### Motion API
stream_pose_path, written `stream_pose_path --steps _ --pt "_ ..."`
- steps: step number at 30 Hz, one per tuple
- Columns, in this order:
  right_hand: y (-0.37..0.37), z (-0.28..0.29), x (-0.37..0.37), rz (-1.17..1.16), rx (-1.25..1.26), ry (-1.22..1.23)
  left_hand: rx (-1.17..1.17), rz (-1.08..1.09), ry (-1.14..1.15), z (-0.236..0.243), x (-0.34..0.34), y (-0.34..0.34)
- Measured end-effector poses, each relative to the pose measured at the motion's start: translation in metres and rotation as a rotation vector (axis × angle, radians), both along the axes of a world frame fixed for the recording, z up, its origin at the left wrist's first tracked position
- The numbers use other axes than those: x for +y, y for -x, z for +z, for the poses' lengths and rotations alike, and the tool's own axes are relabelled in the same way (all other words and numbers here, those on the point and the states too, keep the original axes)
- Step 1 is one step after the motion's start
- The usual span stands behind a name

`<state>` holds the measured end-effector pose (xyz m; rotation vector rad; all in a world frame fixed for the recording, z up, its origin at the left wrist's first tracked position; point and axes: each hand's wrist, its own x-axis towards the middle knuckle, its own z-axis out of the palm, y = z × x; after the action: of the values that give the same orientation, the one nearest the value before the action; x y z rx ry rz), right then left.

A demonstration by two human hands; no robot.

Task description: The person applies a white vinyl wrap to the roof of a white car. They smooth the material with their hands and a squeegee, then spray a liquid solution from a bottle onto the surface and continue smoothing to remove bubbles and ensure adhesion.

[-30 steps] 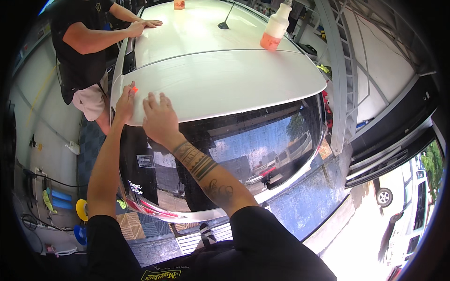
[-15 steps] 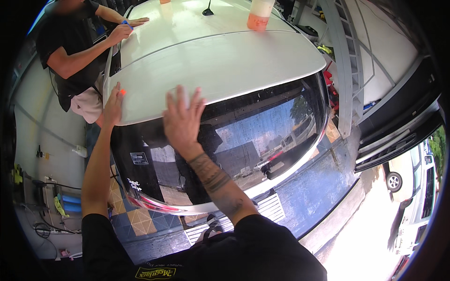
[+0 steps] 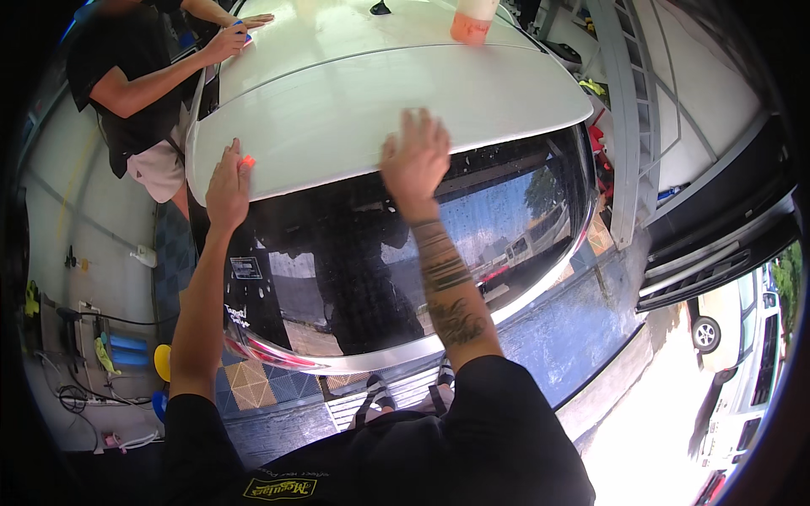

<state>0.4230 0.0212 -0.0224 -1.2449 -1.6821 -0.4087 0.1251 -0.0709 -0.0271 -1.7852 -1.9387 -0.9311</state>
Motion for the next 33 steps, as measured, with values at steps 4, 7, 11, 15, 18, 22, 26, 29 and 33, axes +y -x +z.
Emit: stream_pose_path --steps 4,7,11,15,18,22,26,29,33 --pt "0.089 0.005 -0.064 0.509 -0.102 -0.011 -0.08 0.064 -0.025 0.011 0.0 -0.047" --pt "0.052 0.013 -0.045 0.612 -0.204 0.022 -0.13 -0.018 -0.063 0.003 -0.022 0.013" --pt "-0.063 0.021 0.044 0.29 -0.191 0.226 -0.217 0.207 -0.26 -0.005 -0.036 0.02" --pt "-0.103 0.043 0.091 0.212 -0.244 0.461 -0.385 0.111 -0.366 0.001 -0.037 -0.066" --pt "-0.121 0.043 0.122 0.269 -0.263 0.503 -0.402 0.078 -0.343 0.004 -0.034 -0.129" --pt "-0.129 0.045 0.148 0.354 -0.309 0.47 -0.619 0.43 -0.412 0.001 -0.041 -0.099" --pt "-0.139 0.045 0.151 0.396 -0.331 0.466 -0.463 0.218 -0.455 -0.003 -0.008 -0.188" --pt "-0.151 0.041 0.151 0.539 -0.329 0.404 -0.419 0.218 -0.476 -0.007 -0.012 -0.186" --pt "-0.153 0.045 0.143 0.454 -0.36 0.395 -0.517 0.458 -0.429 0.003 -0.03 -0.153"
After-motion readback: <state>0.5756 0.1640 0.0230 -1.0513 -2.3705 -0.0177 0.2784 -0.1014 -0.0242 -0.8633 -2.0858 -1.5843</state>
